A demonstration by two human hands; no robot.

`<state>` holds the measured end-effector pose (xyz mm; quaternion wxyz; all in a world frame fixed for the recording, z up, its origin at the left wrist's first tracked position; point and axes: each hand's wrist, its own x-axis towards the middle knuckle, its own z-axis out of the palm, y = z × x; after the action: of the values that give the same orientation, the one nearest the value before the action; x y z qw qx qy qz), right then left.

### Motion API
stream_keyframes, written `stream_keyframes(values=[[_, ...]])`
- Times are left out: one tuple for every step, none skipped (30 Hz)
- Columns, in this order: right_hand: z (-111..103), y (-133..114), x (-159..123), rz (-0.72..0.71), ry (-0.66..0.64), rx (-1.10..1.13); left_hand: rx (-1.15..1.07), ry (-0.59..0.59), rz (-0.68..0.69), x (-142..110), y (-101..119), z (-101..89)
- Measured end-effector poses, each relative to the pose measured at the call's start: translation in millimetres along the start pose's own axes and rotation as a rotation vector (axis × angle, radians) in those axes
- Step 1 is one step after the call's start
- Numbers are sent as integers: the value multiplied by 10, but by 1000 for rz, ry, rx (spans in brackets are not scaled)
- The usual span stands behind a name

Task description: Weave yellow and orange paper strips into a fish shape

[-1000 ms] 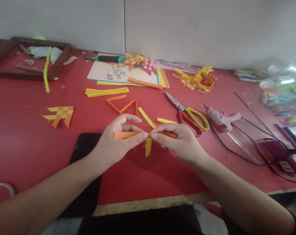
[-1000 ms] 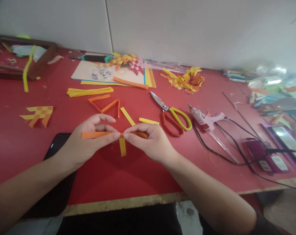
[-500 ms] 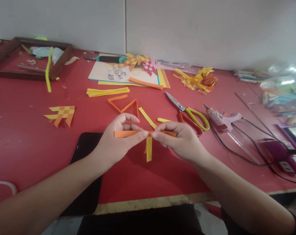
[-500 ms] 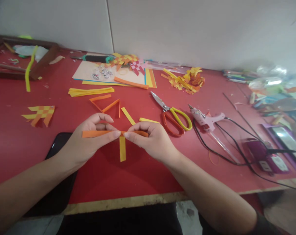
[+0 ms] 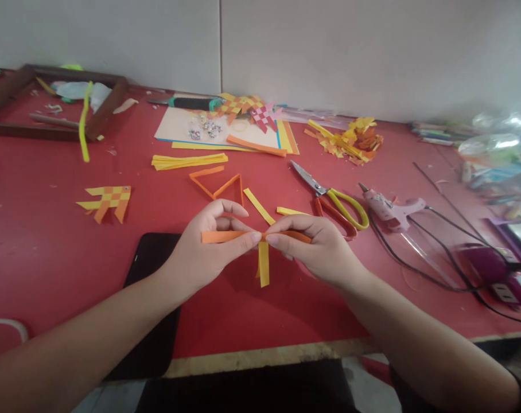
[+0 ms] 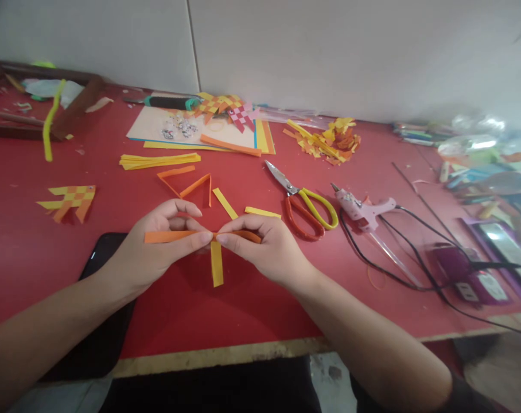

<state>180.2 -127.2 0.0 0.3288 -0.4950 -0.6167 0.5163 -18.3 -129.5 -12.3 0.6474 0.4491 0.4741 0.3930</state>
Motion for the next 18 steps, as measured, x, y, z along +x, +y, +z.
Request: stream_keyframes(values=[[-2, 6, 2, 1, 6, -3, 14, 5, 4, -2, 3, 3], [-4, 11, 3, 3, 11, -7, 27, 8, 5, -4, 6, 6], [-6, 16, 5, 7, 15, -13, 36, 12, 6, -7, 9, 9], [-7, 20, 5, 9, 19, -18, 42, 13, 8, -10, 11, 11], [-7, 24, 5, 13, 25, -25, 43, 13, 9, -13, 13, 12], [-7, 28, 4, 17, 30, -31, 42, 14, 10, -15, 15, 13], [-6, 33, 2, 23, 36, -35, 39, 13, 11, -18, 17, 14], [-6, 38, -1, 29, 42, -36, 36, 14, 10, -19, 19, 14], [-5, 43, -4, 36, 49, -34, 33, 16, 8, -21, 21, 15], [-5, 48, -7, 43, 52, -29, 33, 18, 5, -22, 24, 17], [-5, 52, -9, 50, 55, -22, 33, 21, 2, -24, 27, 19], [-4, 54, -11, 55, 59, -14, 32, 23, 1, -26, 31, 21], [-3, 53, -11, 61, 61, -7, 32, 23, 1, -27, 34, 24], [-2, 50, -11, 67, 63, 2, 31, 23, 2, -29, 36, 27], [0, 44, -9, 69, 64, 15, 29, 21, 4, -31, 37, 30], [3, 38, -8, 69, 65, 31, 27, 18, 6, -32, 36, 32], [6, 31, -6, 65, 66, 49, 24, 14, 9, -32, 35, 34], [8, 25, -5, 59, 65, 66, 22, 10, 11, -32, 33, 35]])
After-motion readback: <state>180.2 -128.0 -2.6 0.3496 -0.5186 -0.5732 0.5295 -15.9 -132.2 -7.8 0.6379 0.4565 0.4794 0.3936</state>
